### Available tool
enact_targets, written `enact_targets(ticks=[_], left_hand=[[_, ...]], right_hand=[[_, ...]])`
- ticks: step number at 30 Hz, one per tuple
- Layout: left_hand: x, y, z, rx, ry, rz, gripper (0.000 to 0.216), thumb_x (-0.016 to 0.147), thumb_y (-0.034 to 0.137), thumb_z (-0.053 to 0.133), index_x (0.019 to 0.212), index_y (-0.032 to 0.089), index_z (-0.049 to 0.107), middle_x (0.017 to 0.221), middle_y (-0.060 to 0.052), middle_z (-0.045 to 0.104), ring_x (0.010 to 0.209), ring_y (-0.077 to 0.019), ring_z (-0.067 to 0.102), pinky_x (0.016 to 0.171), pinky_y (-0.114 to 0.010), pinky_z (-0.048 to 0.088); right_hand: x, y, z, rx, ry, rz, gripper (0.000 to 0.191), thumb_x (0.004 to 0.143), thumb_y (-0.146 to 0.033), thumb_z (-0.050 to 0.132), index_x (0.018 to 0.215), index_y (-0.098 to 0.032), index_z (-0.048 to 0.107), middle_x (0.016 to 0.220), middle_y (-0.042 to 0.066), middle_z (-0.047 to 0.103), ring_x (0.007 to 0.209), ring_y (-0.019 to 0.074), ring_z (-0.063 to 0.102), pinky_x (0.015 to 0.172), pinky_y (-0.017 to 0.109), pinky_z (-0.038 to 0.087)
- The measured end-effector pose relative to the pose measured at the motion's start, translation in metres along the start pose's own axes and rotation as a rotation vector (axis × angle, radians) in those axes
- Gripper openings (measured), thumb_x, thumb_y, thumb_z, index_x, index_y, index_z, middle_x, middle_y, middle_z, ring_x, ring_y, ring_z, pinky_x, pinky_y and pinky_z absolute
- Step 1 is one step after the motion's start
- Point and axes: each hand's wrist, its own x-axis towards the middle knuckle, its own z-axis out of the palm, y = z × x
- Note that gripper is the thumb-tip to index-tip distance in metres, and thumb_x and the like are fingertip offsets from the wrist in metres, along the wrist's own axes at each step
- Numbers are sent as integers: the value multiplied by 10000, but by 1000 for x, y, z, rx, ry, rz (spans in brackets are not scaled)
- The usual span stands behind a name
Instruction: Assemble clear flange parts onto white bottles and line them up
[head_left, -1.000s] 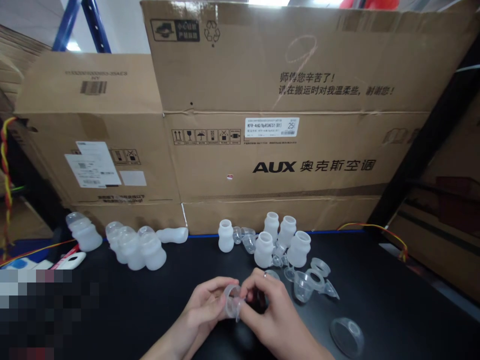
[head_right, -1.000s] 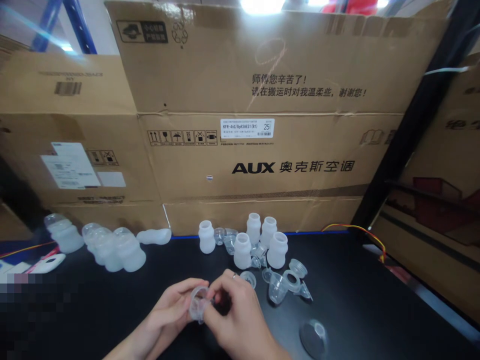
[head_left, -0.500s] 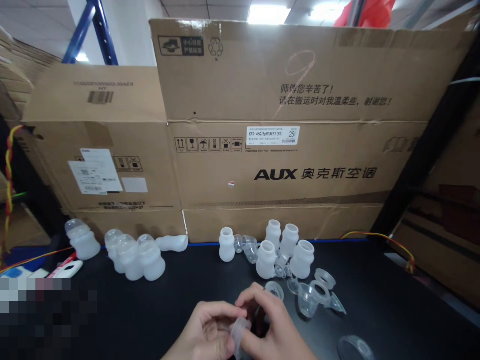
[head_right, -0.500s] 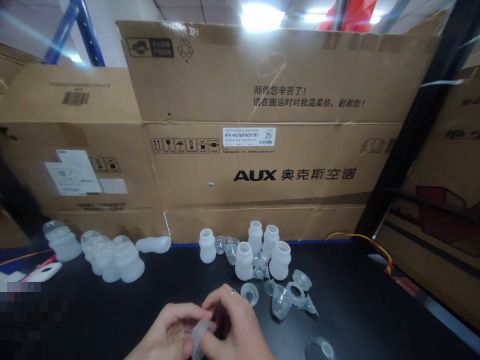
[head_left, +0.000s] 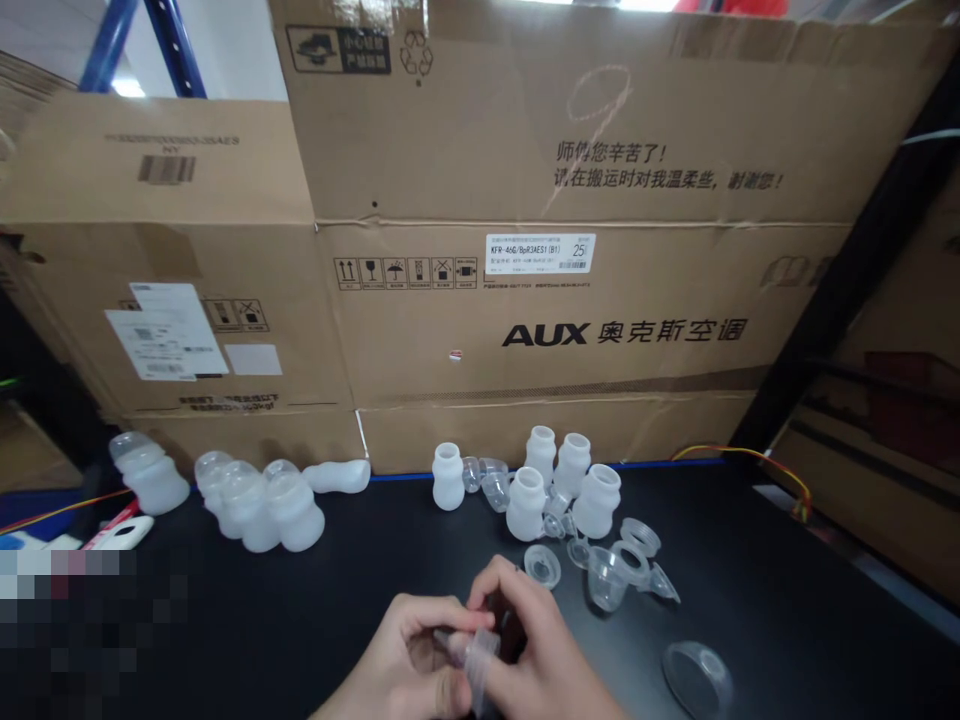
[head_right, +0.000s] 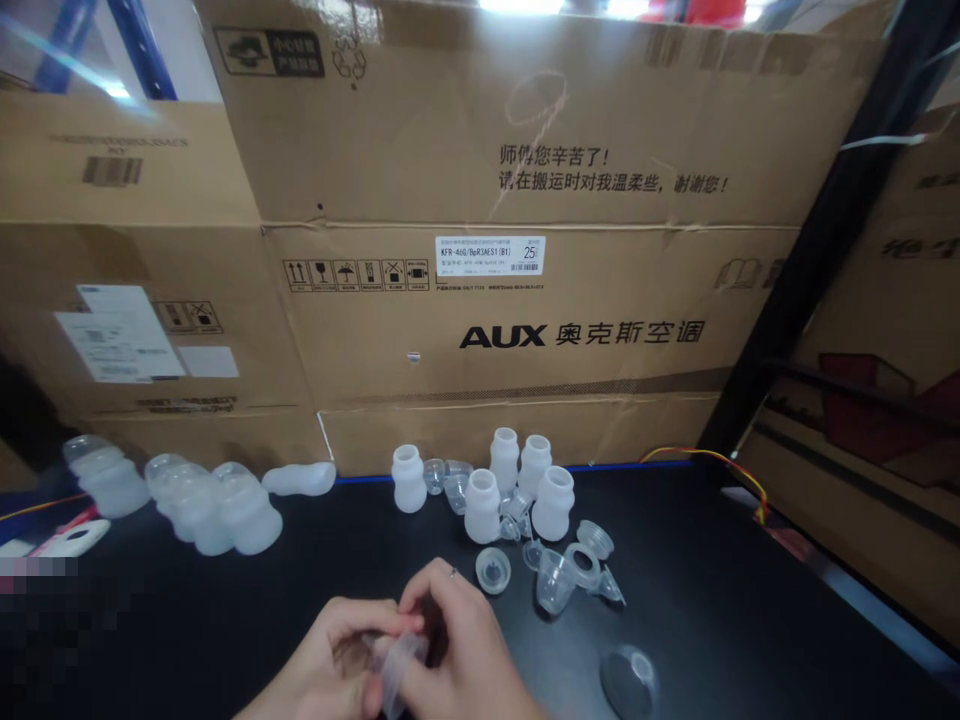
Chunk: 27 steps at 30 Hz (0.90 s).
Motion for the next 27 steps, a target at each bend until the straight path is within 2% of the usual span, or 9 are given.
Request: enact_targets(ticks=[7,10,13,15,17,19,22,25,27], left_hand=[[15,23,-2,268,110,-9,448,650,358,978,1025,186,803,1002,-79,799,834,-207,737,747,-289,576],[21,28,-14,627,171,106,330,726,267,901,1023,203,772,1037,-67,796,907,-220,737,870,-333,578],[23,28,-23,951,157,208,263,792,200,798,1050,228,754,1045,-50,775,925,-228,722,903,-368,566],[23,26,-25,1091,129,240,240,840,198,743,1075,246,741,1071,-50,764,962,-240,712,924,-392,560],[22,24,-24,1173,98,261,244,874,209,711,1112,258,730,1116,-58,756,1032,-257,703,970,-416,547],[22,23,-23,1190,82,270,247,884,216,705,1125,263,728,1146,-63,752,1068,-263,703,995,-422,542],[24,23,-22,1117,116,244,212,876,248,731,1087,258,741,1108,-57,765,1016,-250,724,966,-403,563],[26,25,-24,887,242,231,320,862,340,761,1165,242,731,1087,-71,785,973,-245,754,916,-375,606],[26,29,-25,685,317,241,427,853,408,776,1235,227,714,1119,-93,794,1012,-256,768,900,-347,626]], right_hand=[[6,-5,-31,-281,18,-24,114,905,-245,669,1018,-258,679,915,-4,679,733,169,630,687,287,467],[11,5,-48,-470,223,-34,97,982,-283,568,1022,-255,653,957,27,678,803,214,646,740,346,487],[16,19,-56,-645,504,-32,157,970,-349,594,1081,-239,607,1038,78,675,931,291,639,802,416,508],[19,29,-57,-716,574,-36,314,948,-393,642,1204,-223,573,1144,115,685,1028,336,622,857,462,523],[22,37,-56,-770,547,-34,483,937,-420,680,1344,-212,525,1232,133,694,1082,364,602,899,500,530],[25,44,-55,-812,519,-22,572,931,-425,702,1417,-204,497,1245,138,708,1085,380,593,916,536,529],[29,50,-55,-816,513,-44,490,936,-402,711,1360,-209,560,1160,134,729,1070,386,598,919,573,527],[28,46,-52,-772,454,-213,405,948,-327,695,1329,-241,590,1201,122,707,1159,373,586,982,580,512],[24,37,-46,-747,395,-355,455,951,-257,666,1394,-247,562,1300,131,656,1231,348,572,1038,557,503]])
